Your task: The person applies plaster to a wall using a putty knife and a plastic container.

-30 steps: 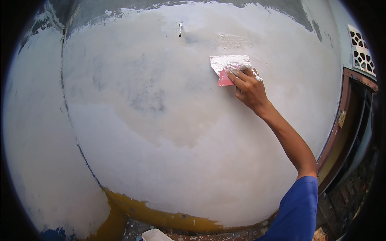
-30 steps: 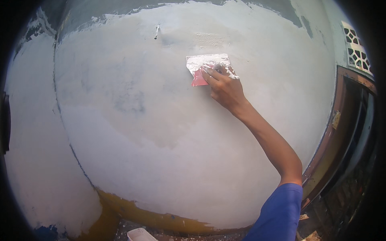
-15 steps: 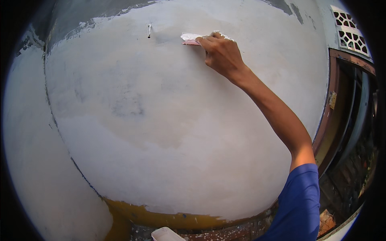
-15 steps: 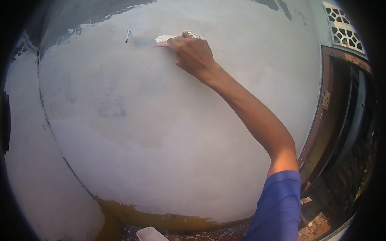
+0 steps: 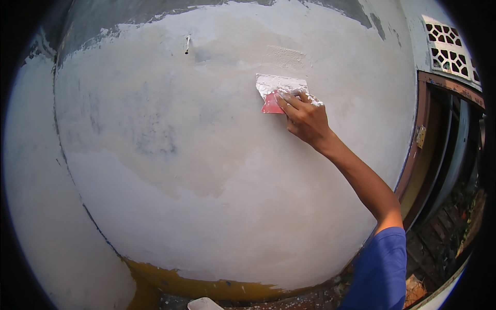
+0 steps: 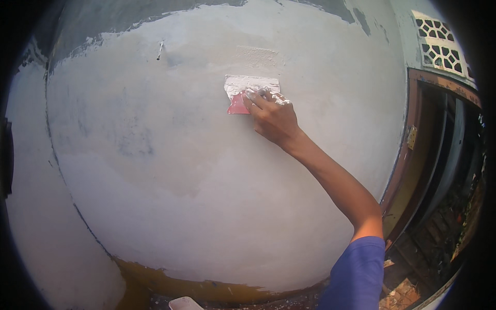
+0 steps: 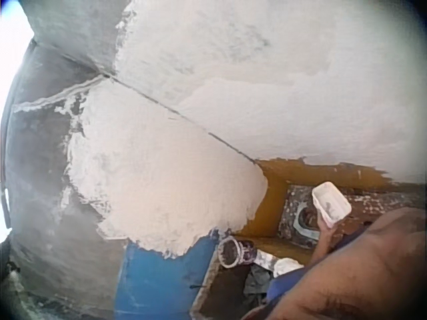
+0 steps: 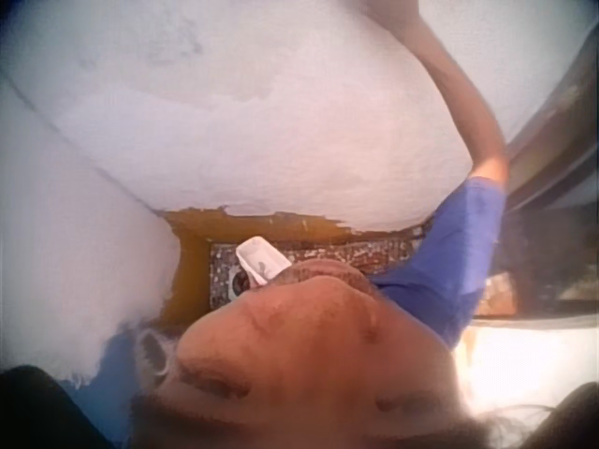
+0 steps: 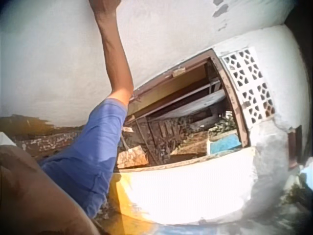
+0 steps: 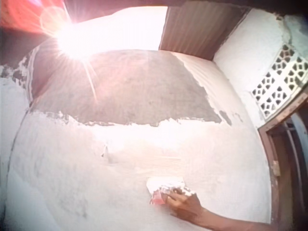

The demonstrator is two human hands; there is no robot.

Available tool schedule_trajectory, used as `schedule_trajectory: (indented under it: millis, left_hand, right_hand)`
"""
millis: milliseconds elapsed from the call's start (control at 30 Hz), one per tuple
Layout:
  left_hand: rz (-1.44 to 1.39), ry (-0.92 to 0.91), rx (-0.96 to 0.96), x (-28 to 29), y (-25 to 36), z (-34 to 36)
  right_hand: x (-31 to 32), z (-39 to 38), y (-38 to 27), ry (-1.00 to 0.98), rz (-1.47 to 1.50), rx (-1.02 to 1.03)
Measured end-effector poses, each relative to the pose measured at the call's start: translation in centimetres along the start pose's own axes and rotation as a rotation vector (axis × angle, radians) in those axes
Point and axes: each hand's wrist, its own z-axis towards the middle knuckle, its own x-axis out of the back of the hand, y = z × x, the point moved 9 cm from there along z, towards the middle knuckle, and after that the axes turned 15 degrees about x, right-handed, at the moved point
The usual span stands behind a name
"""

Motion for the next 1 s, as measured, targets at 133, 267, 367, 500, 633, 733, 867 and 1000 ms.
schedule_trajectory:
  millis: [133, 267, 367, 500, 633, 733, 867, 1000]
  left_hand:
    - [-0.003, 0.01, -0.009, 0.0, 0.0, -0.4]
    - [0.015, -0.009, 0.023, -0.7, -0.3, 0.6]
    - [0.012, -0.01, 0.022, -0.6, -0.4, 0.6]
    - [-0.008, -0.016, 0.014, -0.6, -0.3, 0.5]
    - [-0.015, -0.022, 0.003, -0.6, 0.0, 0.3]
    - [-0.013, -0.031, 0.016, -0.7, -0.1, 0.7]
    - [-0.008, -0.046, 0.049, -1.2, -0.5, 1.4]
    - [-0.022, -0.044, 0.026, -1.0, -0.1, 0.9]
  right_hand:
    - [4.5, 1.8, 5.3, 0.224, 0.197, -0.199]
    - [5.8, 2.6, 15.2, 0.258, -0.195, -0.358]
    - [3.8, 3.4, 13.7, 0.227, -0.241, -0.307]
    - [0.6, 5.7, 2.7, 0.098, -0.005, -0.102]
    - [0.0, 6.0, -1.6, 0.104, 0.317, -0.111]
    - [3.4, 3.6, 4.7, 0.222, 0.155, -0.204]
    - [5.1, -1.4, 12.7, 0.287, -0.11, -0.258]
    - [-0.3, -4.2, 5.6, -0.076, -0.163, -0.052]
